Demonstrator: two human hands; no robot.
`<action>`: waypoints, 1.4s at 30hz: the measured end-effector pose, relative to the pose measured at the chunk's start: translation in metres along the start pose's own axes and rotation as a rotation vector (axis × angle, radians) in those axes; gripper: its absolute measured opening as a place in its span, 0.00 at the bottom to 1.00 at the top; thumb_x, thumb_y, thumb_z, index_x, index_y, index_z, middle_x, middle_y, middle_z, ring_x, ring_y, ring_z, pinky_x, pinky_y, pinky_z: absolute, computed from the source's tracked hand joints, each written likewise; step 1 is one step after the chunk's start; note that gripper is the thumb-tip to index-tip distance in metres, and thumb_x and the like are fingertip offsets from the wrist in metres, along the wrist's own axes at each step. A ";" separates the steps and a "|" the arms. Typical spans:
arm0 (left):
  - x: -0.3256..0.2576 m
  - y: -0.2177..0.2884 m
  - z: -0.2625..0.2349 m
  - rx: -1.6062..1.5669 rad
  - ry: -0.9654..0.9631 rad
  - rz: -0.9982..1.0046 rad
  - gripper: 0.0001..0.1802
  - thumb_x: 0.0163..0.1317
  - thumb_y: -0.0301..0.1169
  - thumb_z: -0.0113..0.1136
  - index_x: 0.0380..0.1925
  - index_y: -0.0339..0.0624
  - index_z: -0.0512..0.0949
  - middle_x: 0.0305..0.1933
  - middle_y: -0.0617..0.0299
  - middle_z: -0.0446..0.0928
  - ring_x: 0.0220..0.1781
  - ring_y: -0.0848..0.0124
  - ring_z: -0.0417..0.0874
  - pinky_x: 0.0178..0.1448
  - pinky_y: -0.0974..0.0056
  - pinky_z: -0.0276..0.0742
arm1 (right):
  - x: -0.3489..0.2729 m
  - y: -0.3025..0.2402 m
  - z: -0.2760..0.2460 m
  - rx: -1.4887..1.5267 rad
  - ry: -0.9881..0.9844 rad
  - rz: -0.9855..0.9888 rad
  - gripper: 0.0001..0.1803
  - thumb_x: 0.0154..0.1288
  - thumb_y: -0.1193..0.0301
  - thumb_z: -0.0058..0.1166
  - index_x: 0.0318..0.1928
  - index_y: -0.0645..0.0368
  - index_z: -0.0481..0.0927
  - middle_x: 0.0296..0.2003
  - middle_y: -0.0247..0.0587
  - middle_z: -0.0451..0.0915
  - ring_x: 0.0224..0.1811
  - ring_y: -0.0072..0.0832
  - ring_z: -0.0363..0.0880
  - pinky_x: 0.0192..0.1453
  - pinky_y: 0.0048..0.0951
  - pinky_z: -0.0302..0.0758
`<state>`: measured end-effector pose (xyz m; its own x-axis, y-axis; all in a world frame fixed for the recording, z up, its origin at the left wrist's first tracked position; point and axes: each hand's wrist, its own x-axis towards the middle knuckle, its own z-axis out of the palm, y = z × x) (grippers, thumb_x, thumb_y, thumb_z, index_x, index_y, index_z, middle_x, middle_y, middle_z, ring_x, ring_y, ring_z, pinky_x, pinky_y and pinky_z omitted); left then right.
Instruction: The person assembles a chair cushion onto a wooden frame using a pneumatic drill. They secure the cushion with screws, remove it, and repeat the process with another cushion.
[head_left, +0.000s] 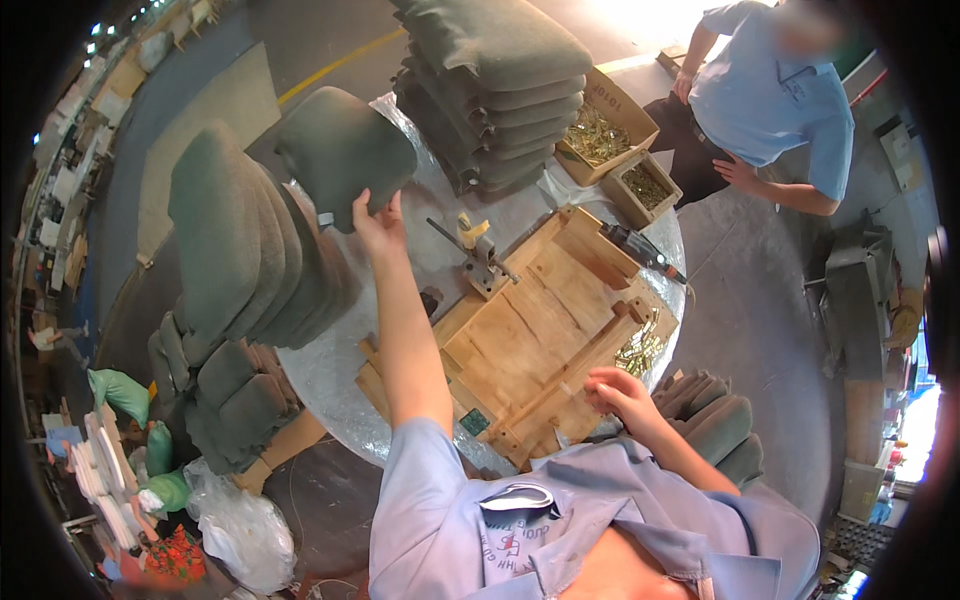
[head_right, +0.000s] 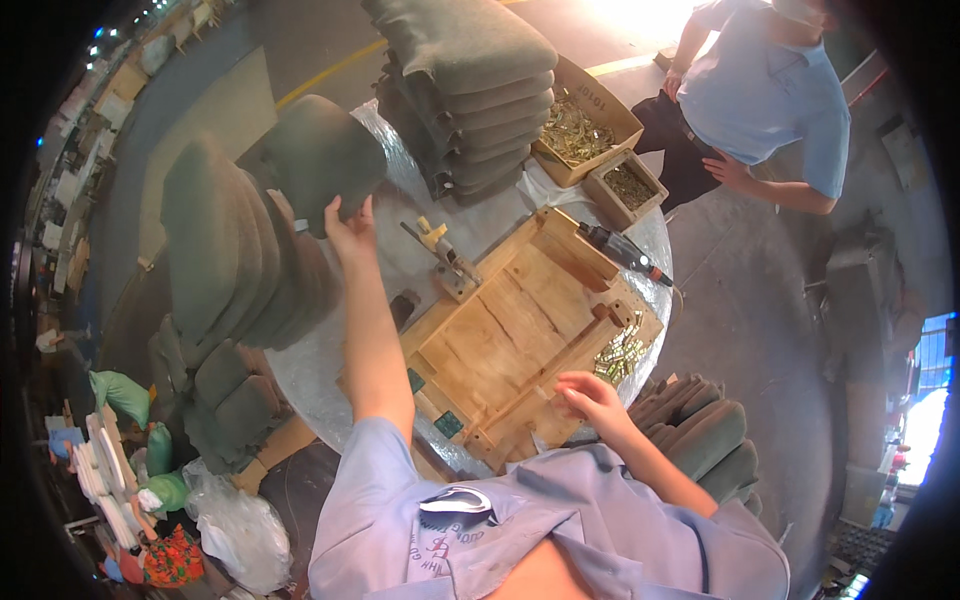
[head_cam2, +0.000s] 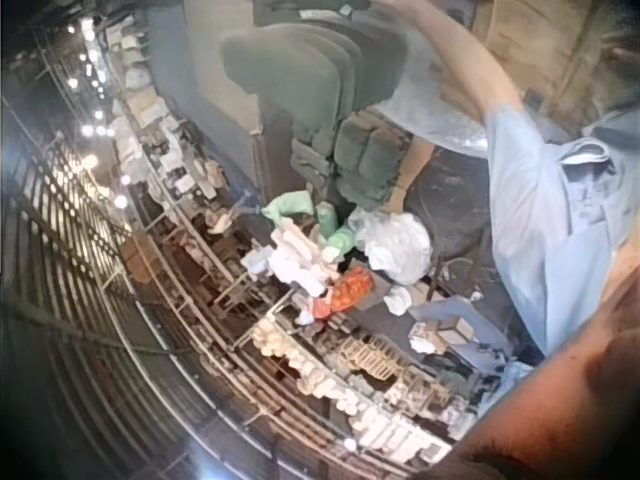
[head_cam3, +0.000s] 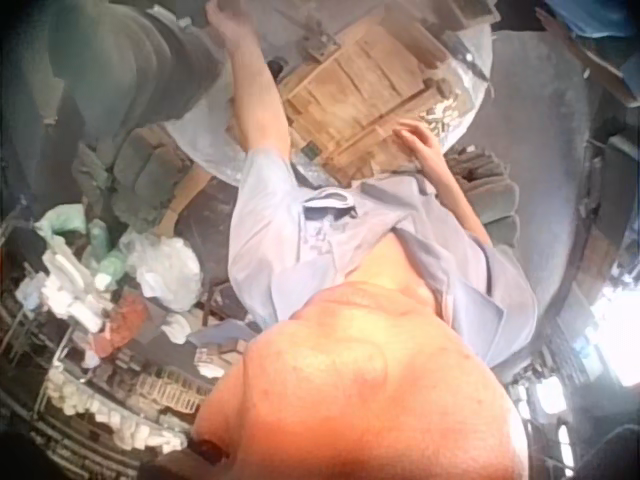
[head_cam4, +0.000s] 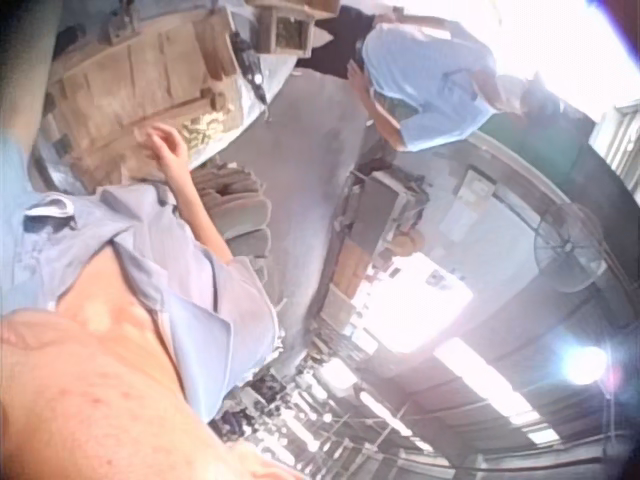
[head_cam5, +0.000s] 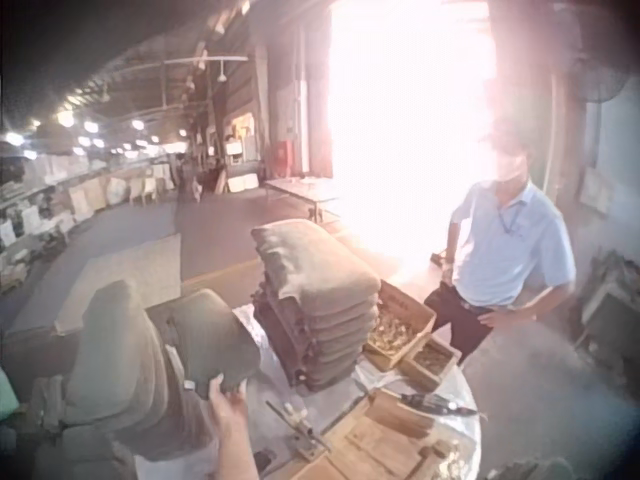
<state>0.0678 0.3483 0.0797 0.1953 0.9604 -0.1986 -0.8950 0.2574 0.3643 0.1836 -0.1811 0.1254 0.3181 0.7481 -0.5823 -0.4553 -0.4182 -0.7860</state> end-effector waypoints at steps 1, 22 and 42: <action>0.010 -0.018 -0.019 0.000 0.015 -0.044 0.25 0.69 0.27 0.67 0.65 0.35 0.76 0.67 0.53 0.79 0.68 0.55 0.82 0.75 0.47 0.81 | -0.012 0.013 -0.010 0.045 0.087 0.079 0.21 0.82 0.64 0.62 0.69 0.57 0.79 0.61 0.38 0.85 0.58 0.28 0.87 0.58 0.31 0.85; -0.170 0.162 -0.037 0.610 0.523 0.747 0.24 0.76 0.40 0.69 0.59 0.35 0.73 0.55 0.51 0.78 0.54 0.61 0.85 0.53 0.56 0.90 | -0.005 0.091 -0.055 0.063 0.228 0.337 0.19 0.82 0.61 0.60 0.66 0.53 0.80 0.51 0.38 0.88 0.47 0.31 0.90 0.47 0.32 0.87; -0.046 0.256 0.116 0.216 0.554 0.499 0.66 0.55 0.24 0.78 0.84 0.48 0.39 0.84 0.44 0.59 0.77 0.39 0.72 0.69 0.24 0.78 | -0.062 0.129 -0.111 0.357 0.313 0.156 0.22 0.80 0.59 0.61 0.67 0.53 0.79 0.57 0.46 0.85 0.48 0.40 0.90 0.46 0.38 0.87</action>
<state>-0.1240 0.3829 0.2880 -0.4901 0.7891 -0.3703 -0.7154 -0.1215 0.6881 0.1977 -0.3385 0.0374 0.4329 0.4773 -0.7647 -0.7564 -0.2691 -0.5962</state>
